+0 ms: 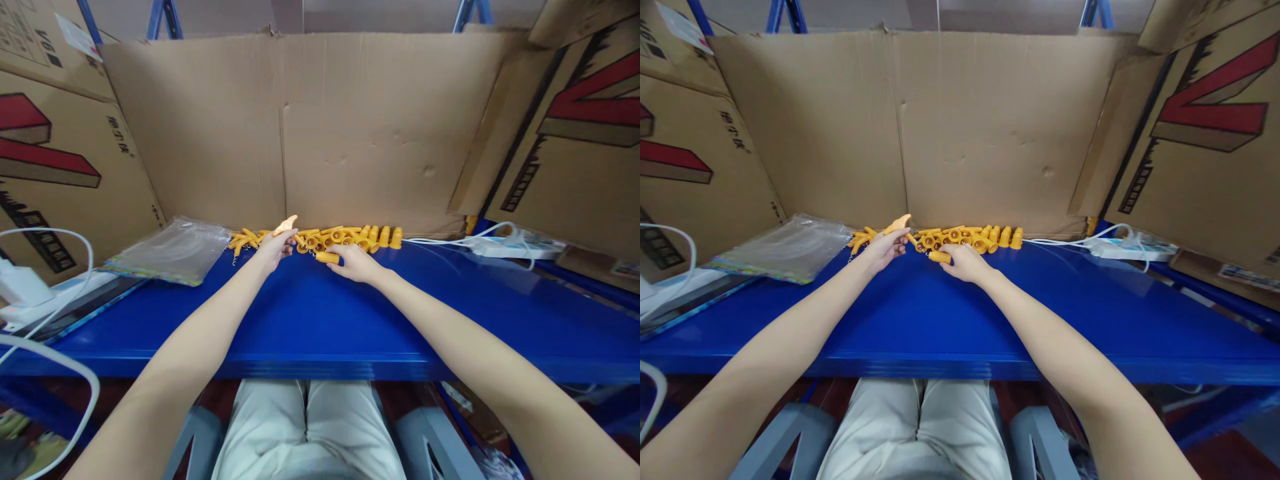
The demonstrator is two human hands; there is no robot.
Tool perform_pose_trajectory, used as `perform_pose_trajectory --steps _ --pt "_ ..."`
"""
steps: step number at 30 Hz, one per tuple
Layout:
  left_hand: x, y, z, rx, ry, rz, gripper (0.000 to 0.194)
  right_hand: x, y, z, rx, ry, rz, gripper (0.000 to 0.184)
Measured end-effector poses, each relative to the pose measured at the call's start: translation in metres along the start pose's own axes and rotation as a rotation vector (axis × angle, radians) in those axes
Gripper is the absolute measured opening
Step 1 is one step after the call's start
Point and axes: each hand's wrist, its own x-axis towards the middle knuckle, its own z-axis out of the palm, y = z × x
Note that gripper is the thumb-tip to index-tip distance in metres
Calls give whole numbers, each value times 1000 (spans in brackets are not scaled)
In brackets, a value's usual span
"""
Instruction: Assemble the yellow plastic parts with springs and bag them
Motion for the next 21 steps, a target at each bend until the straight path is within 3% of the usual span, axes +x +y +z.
perform_pose_trajectory --steps 9,15,21 --pt "-2 4 -1 -106 -32 -91 11 -1 -1 -2 -100 -21 147 28" --pt "-2 3 -1 -94 -16 -78 10 -1 -3 -5 -127 -69 263 28" --pt "-1 3 -2 -91 -13 -83 11 -1 1 -4 -77 -49 242 28"
